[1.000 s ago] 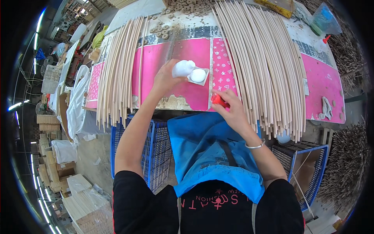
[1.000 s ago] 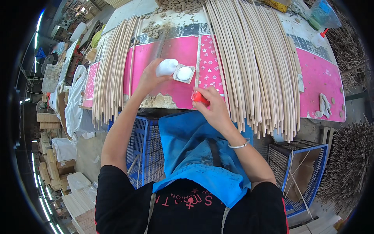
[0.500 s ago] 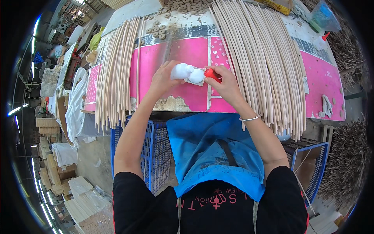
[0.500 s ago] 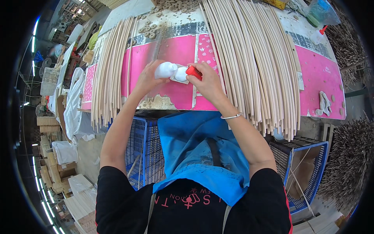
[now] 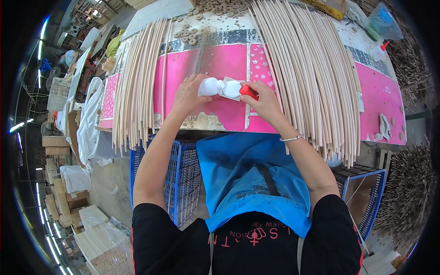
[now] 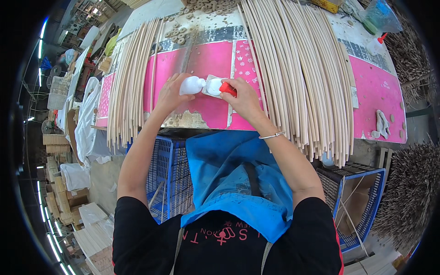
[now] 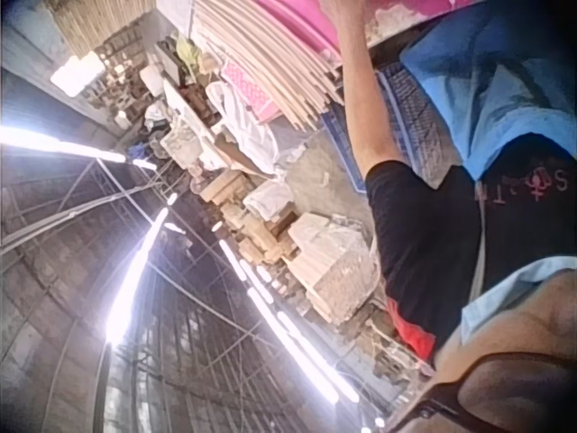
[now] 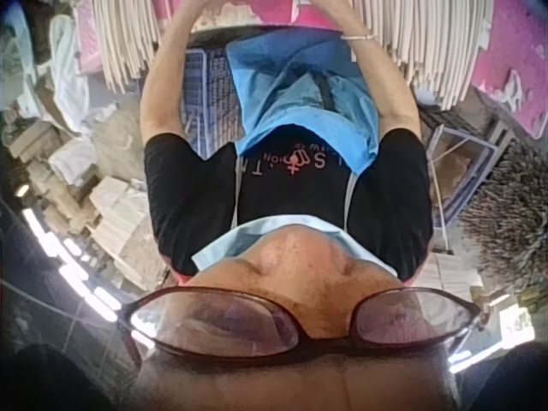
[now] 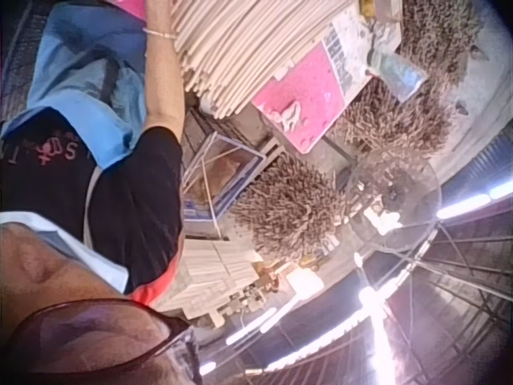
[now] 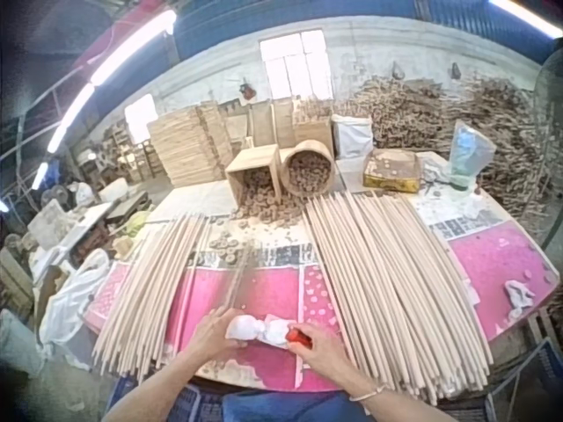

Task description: Assembling wooden dowels by sorting them and applying glue to join components at a workbench.

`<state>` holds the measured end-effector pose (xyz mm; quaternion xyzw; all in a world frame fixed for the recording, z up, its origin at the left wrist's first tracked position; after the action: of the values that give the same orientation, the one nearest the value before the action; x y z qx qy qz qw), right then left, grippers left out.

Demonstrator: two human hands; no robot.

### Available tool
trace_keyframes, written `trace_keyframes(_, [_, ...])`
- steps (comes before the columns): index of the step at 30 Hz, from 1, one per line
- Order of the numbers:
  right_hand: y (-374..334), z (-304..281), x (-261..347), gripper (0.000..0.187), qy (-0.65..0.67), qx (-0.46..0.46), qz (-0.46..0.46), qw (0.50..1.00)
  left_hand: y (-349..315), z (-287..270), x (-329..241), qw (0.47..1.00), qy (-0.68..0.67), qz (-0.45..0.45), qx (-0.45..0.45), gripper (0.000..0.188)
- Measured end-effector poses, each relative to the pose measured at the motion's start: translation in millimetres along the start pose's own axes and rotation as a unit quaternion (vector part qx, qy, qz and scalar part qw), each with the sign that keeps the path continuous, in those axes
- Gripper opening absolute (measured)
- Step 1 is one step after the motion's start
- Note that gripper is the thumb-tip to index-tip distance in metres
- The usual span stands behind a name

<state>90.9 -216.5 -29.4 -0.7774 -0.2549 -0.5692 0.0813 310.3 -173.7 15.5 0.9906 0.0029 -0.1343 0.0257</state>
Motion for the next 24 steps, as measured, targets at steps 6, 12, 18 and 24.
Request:
trace_keyframes(6, [12.9, 21.1, 7.0, 0.045, -0.087, 0.01, -0.021, 0.996, -5.6, 3.3, 0.4, 0.994, -0.106, -0.017, -0.011, 0.07])
trace_keyframes(12, [21.1, 21.3, 17.7, 0.042, -0.093, -0.007, -0.026, 0.995, -3.0, 0.0, -0.5, 0.995, -0.094, -0.026, -0.03, 0.068])
trace_keyframes(18, [18.5, 24.9, 17.6, 0.042, -0.08, -0.003, -0.012, 0.997, -0.5, -4.7, -6.2, 0.995, -0.091, -0.037, -0.036, 0.065])
trace_keyframes(24, [25.9, 24.8, 17.3, 0.042, -0.051, 0.002, -0.01, 0.999, -4.0, -5.0, -17.1, 0.995, -0.084, -0.029, -0.037, 0.066])
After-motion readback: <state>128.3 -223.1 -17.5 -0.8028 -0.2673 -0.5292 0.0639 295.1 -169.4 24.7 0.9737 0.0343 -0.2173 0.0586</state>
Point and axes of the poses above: each hand's wrist, its own y-axis towards the middle knuckle, its own z-axis out of the palm, x = y × z, the point moved 9 cm from there along y, towards the middle knuckle, and after that the axes turned 2 degrees about y, right-handed, at the moved point
